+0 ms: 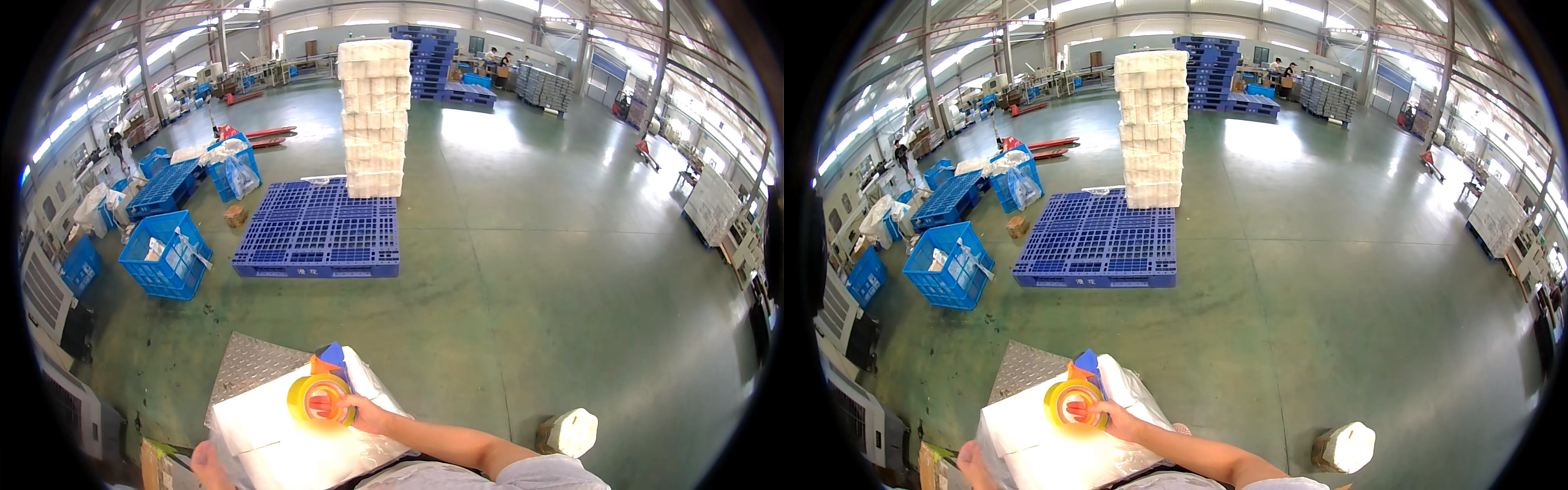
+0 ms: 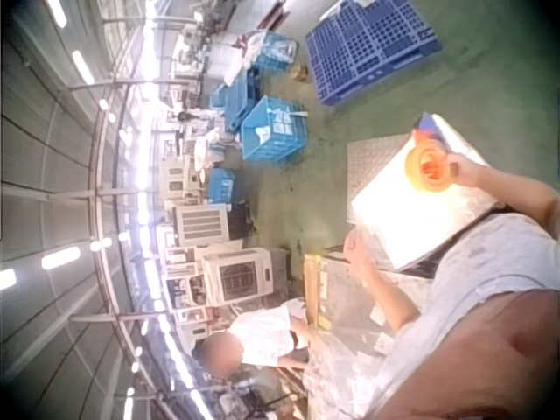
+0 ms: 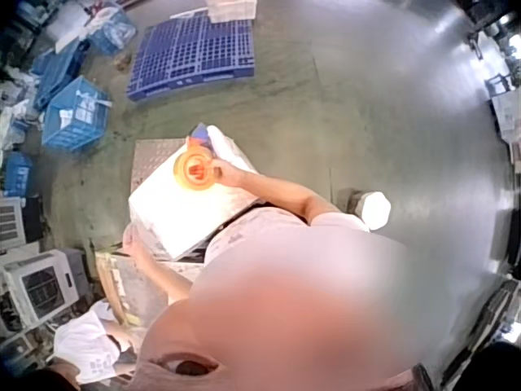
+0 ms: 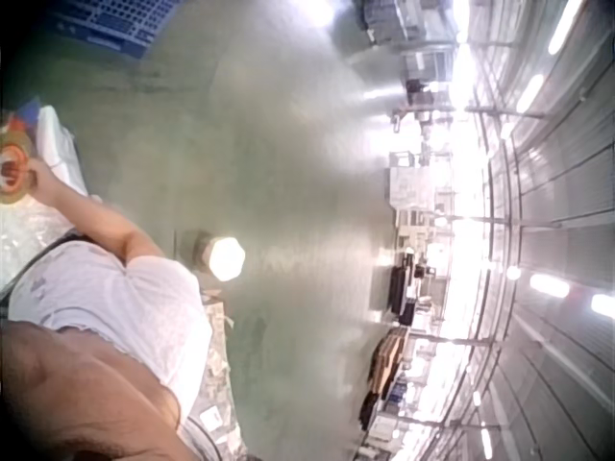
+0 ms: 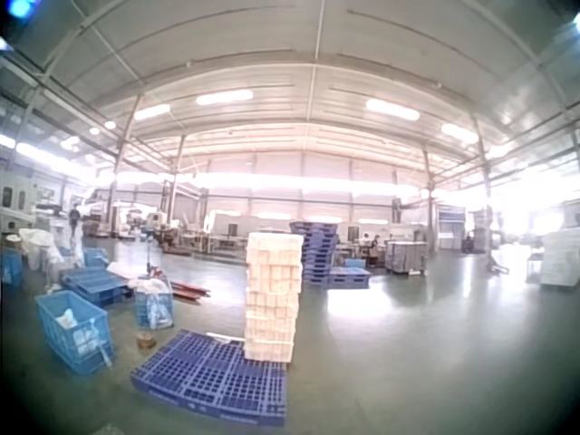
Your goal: The person uses a tape dispenser to seal a plastic bag containing stacks of paper products on a metal platform.
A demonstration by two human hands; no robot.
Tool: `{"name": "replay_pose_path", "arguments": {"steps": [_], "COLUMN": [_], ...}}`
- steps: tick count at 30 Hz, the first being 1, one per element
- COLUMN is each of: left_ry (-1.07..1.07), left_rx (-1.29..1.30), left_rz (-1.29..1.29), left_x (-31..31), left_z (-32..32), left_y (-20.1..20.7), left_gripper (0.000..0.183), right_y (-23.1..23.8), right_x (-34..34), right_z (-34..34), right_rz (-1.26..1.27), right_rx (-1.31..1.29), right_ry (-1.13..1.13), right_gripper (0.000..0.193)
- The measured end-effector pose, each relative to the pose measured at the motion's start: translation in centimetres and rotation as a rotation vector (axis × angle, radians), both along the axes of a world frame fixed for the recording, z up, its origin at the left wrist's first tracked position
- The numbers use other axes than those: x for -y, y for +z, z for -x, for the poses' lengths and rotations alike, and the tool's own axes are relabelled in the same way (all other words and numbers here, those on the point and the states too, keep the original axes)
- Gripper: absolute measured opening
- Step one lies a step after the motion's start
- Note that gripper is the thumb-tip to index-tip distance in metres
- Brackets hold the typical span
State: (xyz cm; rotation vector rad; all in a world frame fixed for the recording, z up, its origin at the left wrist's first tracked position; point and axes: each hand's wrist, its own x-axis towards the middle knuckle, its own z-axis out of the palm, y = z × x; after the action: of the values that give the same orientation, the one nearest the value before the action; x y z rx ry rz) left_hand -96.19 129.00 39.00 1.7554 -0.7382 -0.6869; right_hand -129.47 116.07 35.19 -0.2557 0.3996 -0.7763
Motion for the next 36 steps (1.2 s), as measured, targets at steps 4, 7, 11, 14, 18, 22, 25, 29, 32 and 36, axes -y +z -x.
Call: {"name": "replay_pose_path", "arguments": {"steps": [4,7,11,14,18,22,25,29,32,36], "left_ry": [-0.084,-0.086,-0.146,-0.308,-0.231,-0.248,-0.252,-0.480,-0.151,0.346], "left_rx": [0.658,0.612,0.707,1.003,0.972,1.053,1.057,0.585,0.556,0.097], "left_rz": [0.076,-0.014,-0.128,-0.181,0.120,0.189,0.178,0.120,0.165,0.281], "left_x": [3.4,3.5,2.9,2.4,0.9,0.2,-0.4,-2.1,-2.5,-1.9], "left_z": [6.2,9.6,11.9,13.0,15.7,16.0,15.9,14.1,10.3,1.7], "left_y": [-4.8,-5.7,-4.7,-5.7,-2.1,-4.3,-4.6,-2.0,1.3,-1.8], "left_gripper": [0.018,0.024,0.027,0.027,0.023,0.030,0.031,0.025,0.020,0.041], "right_y": [0.3,0.6,-0.4,0.8,4.7,4.0,6.2,5.8,5.7,5.5], "right_x": [0.0,0.0,1.0,1.4,2.2,2.2,1.6,0.9,0.4,-0.1], "right_z": [0.8,0.6,-0.5,-2.5,-8.0,-13.4,-13.9,-14.4,-13.3,-13.3], "right_rz": [0.157,0.087,0.066,0.122,0.447,0.834,1.031,1.368,1.549,1.625], "right_rx": [-0.053,-0.038,-0.081,-0.158,-0.471,-0.606,-0.750,-0.898,-0.926,-0.929], "right_ry": [0.022,0.019,0.084,0.023,-0.012,-0.100,0.123,0.179,0.156,0.169], "right_gripper": [0.026,0.031,0.042,0.041,0.040,0.043,0.047,0.052,0.054,0.048]}}
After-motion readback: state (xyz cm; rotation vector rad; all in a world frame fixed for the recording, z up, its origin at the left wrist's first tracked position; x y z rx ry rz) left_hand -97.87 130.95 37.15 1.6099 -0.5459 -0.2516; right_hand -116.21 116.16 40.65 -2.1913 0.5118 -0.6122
